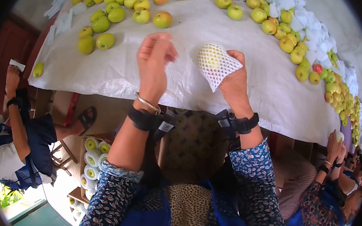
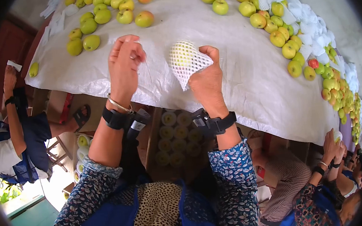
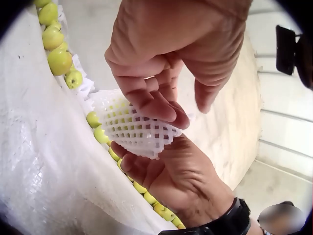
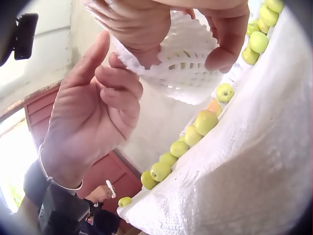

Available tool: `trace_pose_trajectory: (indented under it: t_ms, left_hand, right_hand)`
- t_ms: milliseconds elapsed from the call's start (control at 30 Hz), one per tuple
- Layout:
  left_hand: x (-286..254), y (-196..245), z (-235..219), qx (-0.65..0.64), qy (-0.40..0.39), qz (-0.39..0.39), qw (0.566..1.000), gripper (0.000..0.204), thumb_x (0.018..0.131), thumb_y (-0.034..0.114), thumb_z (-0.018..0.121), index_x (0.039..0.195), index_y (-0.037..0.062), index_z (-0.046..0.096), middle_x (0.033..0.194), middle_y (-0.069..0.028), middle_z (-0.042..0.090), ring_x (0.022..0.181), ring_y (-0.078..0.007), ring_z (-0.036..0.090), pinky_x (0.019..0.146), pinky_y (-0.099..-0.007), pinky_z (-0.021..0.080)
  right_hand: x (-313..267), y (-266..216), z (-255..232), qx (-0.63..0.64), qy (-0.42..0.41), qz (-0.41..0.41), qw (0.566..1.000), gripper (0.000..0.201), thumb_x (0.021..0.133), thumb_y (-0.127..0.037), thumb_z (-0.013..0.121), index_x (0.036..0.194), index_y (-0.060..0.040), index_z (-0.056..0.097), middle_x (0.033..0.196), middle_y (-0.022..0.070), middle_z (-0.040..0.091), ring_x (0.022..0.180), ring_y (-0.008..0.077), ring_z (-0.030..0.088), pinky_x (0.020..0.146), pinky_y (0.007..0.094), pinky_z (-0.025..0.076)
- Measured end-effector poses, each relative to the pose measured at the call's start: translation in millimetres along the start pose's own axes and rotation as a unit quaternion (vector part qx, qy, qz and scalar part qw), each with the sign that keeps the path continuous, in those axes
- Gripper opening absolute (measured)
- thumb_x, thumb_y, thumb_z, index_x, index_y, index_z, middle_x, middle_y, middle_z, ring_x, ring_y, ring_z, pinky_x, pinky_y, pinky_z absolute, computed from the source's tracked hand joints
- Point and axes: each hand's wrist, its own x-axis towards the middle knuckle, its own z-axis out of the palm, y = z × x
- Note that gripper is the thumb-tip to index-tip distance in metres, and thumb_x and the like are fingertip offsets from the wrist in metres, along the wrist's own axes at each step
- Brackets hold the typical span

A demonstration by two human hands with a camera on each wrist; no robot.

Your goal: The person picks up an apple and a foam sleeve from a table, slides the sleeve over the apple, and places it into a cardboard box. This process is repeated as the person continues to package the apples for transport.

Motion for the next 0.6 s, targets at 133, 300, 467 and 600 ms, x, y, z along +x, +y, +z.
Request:
trace_pose_trajectory:
  t_ms: [133,300,467,600]
  left_hand:
    - [1,-3,17,-0.013,0.136,-0.131,0.982,0.045,0.095,0.039,0.041,0.120,0.0029,0.048,0.114,-0.0122,0.055,0.100,-0.0175,0.055,0.086,-0.0290,0.043]
    - [-1,-15,24,-0.175,-0.059,-0.164,0.969,0.046,0.096,0.038,0.035,0.115,-0.0011,0.050,0.115,-0.0154,0.057,0.103,-0.0197,0.056,0.092,-0.0325,0.043]
    - [-12,-38,37,-0.205,-0.003,-0.186,0.961,0.038,0.096,0.032,0.038,0.112,0.0010,0.052,0.109,-0.0102,0.060,0.099,-0.0160,0.058,0.088,-0.0302,0.044]
    - [-14,-37,46,-0.271,-0.020,-0.212,0.939,0.027,0.092,0.028,0.046,0.105,0.0063,0.055,0.101,-0.0055,0.060,0.094,-0.0152,0.058,0.082,-0.0312,0.047]
  right_hand:
    - [-7,-5,0,-0.030,-0.086,-0.074,0.993,0.045,0.068,-0.008,0.075,0.105,-0.0014,0.049,0.101,0.0045,0.050,0.089,0.0107,0.051,0.077,0.0237,0.043]
    - [-15,-14,4,0.020,-0.106,-0.056,0.993,0.033,0.071,-0.013,0.073,0.097,0.0002,0.058,0.102,0.0042,0.049,0.089,0.0146,0.053,0.076,0.0250,0.043]
    - [-17,-7,3,-0.048,-0.051,-0.078,0.994,0.043,0.071,-0.016,0.071,0.105,0.0007,0.052,0.095,0.0109,0.055,0.082,0.0248,0.060,0.072,0.0299,0.047]
    - [-14,-12,-3,-0.327,-0.058,-0.143,0.932,0.049,0.070,-0.016,0.070,0.111,-0.0010,0.049,0.094,0.0162,0.058,0.081,0.0306,0.061,0.070,0.0354,0.048]
